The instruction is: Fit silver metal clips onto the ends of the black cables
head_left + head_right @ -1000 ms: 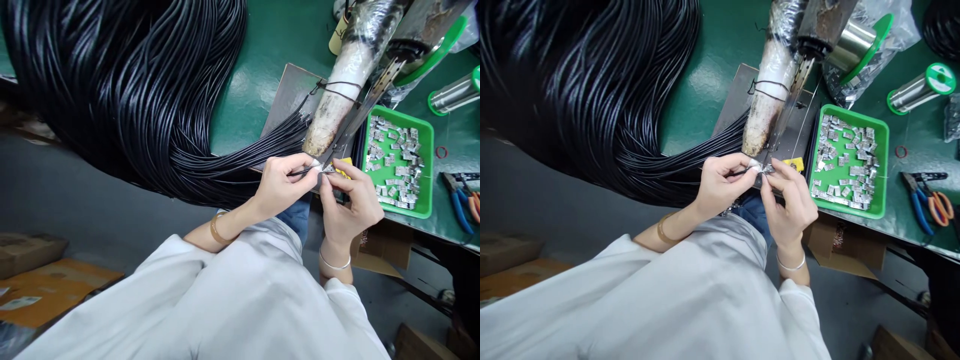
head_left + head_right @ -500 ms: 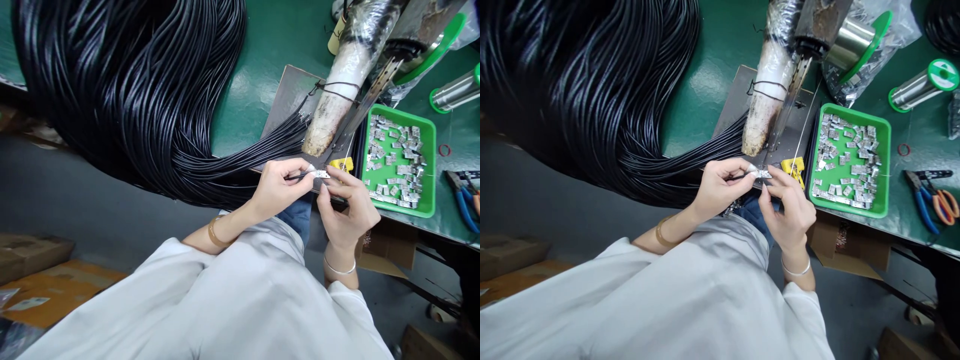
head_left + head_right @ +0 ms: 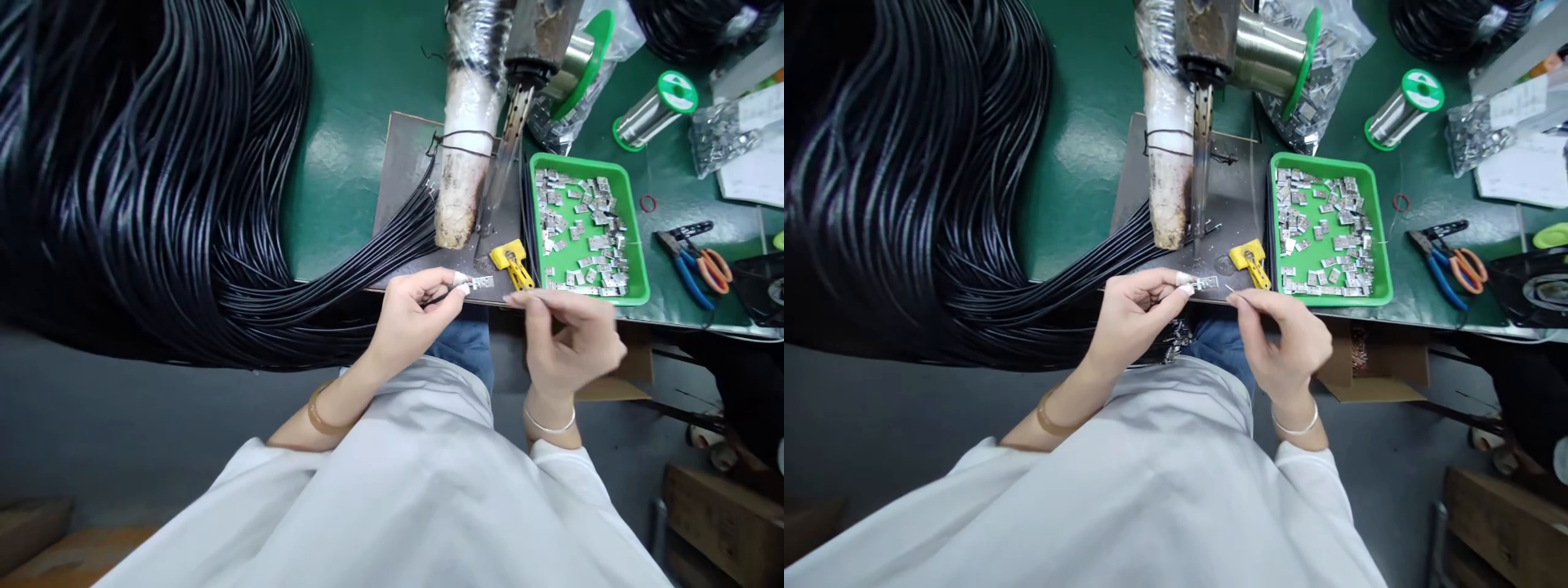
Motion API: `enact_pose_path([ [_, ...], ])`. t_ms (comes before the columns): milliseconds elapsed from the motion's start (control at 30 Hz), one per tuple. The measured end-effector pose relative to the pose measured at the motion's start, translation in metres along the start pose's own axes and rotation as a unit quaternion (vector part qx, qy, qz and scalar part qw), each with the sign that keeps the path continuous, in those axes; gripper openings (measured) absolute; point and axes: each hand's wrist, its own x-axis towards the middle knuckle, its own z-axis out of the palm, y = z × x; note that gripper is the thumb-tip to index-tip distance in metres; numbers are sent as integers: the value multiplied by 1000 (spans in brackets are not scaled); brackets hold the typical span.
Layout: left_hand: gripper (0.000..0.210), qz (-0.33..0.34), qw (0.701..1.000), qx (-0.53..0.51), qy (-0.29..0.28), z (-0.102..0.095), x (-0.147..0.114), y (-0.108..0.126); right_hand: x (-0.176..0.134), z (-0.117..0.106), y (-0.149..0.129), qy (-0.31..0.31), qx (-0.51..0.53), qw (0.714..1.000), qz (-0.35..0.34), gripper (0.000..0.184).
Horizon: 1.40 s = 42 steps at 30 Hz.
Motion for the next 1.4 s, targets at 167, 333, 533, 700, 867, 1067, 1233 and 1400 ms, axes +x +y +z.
enact_pose_path([
  [167, 13, 19, 1000, -9, 19, 3, 5, 3, 8, 27, -6, -28, 17, 998, -56, 11],
  [333, 15, 24, 999, 5, 38, 5, 6, 2, 8, 33, -2, -19, 33, 998, -40, 10],
  [533, 15, 50, 997, 26, 55, 5, 8, 2, 14, 38, -2, -12, 48, 998, -34, 10],
  [700, 16, 85, 993, 36, 75, 5, 10, 5, 19, 37, -6, -2, 40, 998, -42, 11],
  [867, 14, 77, 993, 45, 81, 5, 9, 6, 17, 38, -7, 1, 57, 997, -43, 12],
  [1067, 11, 55, 995, 52, 67, 4, 8, 4, 12, 38, -2, -10, 69, 996, -54, 14],
  [1233, 7, 62, 995, 51, 67, 5, 9, 3, 10, 36, -2, -4, 41, 997, -68, 12],
  [1400, 8, 45, 999, 2, 21, 0, 5, 4, 8, 40, 0, -1, 34, 996, -83, 16],
])
